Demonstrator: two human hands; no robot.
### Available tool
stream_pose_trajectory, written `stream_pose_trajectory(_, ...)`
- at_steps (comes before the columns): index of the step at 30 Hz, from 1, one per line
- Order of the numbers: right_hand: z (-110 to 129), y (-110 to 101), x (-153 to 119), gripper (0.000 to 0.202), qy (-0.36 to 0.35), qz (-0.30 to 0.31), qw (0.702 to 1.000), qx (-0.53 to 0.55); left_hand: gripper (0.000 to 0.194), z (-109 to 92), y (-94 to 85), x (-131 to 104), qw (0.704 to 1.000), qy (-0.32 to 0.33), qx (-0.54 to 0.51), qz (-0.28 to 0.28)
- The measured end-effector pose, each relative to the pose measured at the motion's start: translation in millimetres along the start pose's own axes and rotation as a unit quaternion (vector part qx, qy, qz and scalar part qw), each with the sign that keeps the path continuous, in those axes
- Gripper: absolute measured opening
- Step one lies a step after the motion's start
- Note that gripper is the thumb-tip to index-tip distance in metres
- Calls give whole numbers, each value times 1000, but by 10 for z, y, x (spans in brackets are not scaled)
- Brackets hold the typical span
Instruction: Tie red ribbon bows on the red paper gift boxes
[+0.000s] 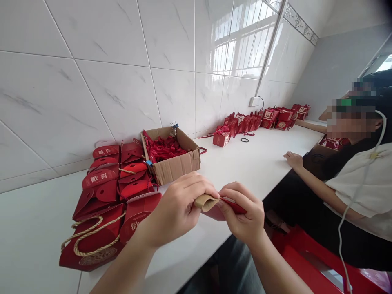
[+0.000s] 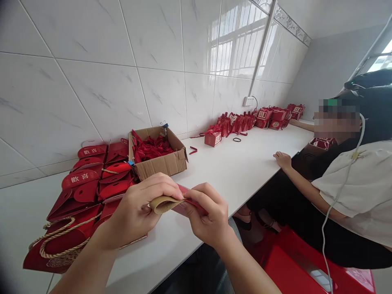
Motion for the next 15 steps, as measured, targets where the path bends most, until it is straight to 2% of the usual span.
stream_pose_trajectory(5,-40,18,-28,25,-38,4,999,1,32,3,-41,-28,994,-105,8,33)
stream_pose_trajectory(9,-68,50,-60,28,-59,14,998,13,18,-12,-66,-37,989,-132,-1,73)
stream_pose_trajectory(15,-112,111,-67,29,-68,16,997,13,16,14,-79,-47,983,-170,-18,73)
Point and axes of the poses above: each hand's wrist, its own x-axis towards the middle knuckle, its own y-axis out of the palm, z = x × y, the point moved 3 cm from there along x, towards the middle knuckle, and after that the axes turned 1 degree about -y, right-handed, at the moved point
